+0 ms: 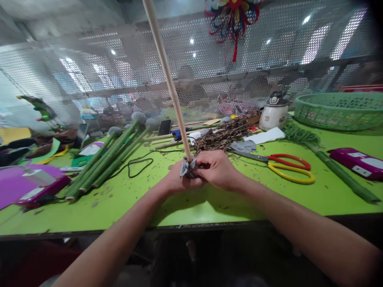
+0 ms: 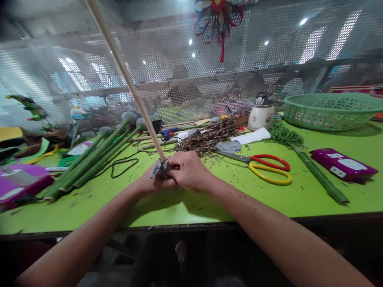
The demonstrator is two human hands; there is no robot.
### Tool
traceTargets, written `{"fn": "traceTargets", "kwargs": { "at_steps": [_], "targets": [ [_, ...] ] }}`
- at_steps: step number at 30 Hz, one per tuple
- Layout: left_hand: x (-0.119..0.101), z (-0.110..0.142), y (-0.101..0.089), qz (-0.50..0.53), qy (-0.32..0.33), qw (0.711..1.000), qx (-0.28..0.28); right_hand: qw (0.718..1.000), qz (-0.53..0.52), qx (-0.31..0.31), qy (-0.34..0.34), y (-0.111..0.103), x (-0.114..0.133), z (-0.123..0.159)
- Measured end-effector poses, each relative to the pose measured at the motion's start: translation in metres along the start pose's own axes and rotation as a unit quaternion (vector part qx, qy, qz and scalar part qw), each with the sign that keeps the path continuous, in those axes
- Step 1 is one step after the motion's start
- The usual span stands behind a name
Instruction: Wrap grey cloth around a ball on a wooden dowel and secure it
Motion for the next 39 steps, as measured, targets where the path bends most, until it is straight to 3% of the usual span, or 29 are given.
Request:
{"fn": "traceTargets", "kwargs": {
  "at_steps": [3, 10, 20, 23, 26, 31, 35, 39],
  "targets": [
    [-0.002, 0.0, 0.007, -0.052, 0.013, 0.998, 0.046, 1.0, 0.01, -0.002, -0.01, 0.0, 0.005, 0.0],
    [0.0, -0.004, 0.007, -0.097, 0.002, 0.993, 0.064, 0.998, 0.056, 0.011, -0.038, 0.0, 0.015, -0.002],
    [0.006, -0.01, -0.002, -0.085, 0.025, 0.996, -0.028, 0.989, 0.136, 0.004, -0.052, 0.0, 0.01, -0.002],
    [0.009, -0.009, -0.004, -0.078, 0.025, 0.996, -0.028, 0.994, 0.107, 0.008, -0.025, -0.001, 0.005, -0.005],
    [0.015, -0.006, -0.006, -0.049, 0.012, 0.998, -0.031, 0.999, 0.009, 0.001, 0.035, -0.007, -0.007, -0.007],
    [0.02, -0.002, -0.005, 0.0, -0.016, 0.999, -0.04, 0.973, -0.198, 0.0, 0.118, -0.013, -0.034, -0.006],
    [0.009, -0.002, -0.003, 0.039, -0.007, 0.999, -0.02, 0.977, -0.153, -0.025, 0.144, -0.02, -0.05, -0.003],
    [0.009, 0.001, -0.006, 0.113, -0.022, 0.993, -0.038, 0.98, -0.093, -0.011, 0.173, -0.017, -0.058, -0.001]
  ]
}}
Point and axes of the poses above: each hand's wrist, its own z-axis away from the middle knuckle, its own y-axis out of the palm, x = y × z, the point moved 8 cm from there along -z, towards the middle knuckle, and after that the axes turned 7 degrees about x, right-handed, at the moved point
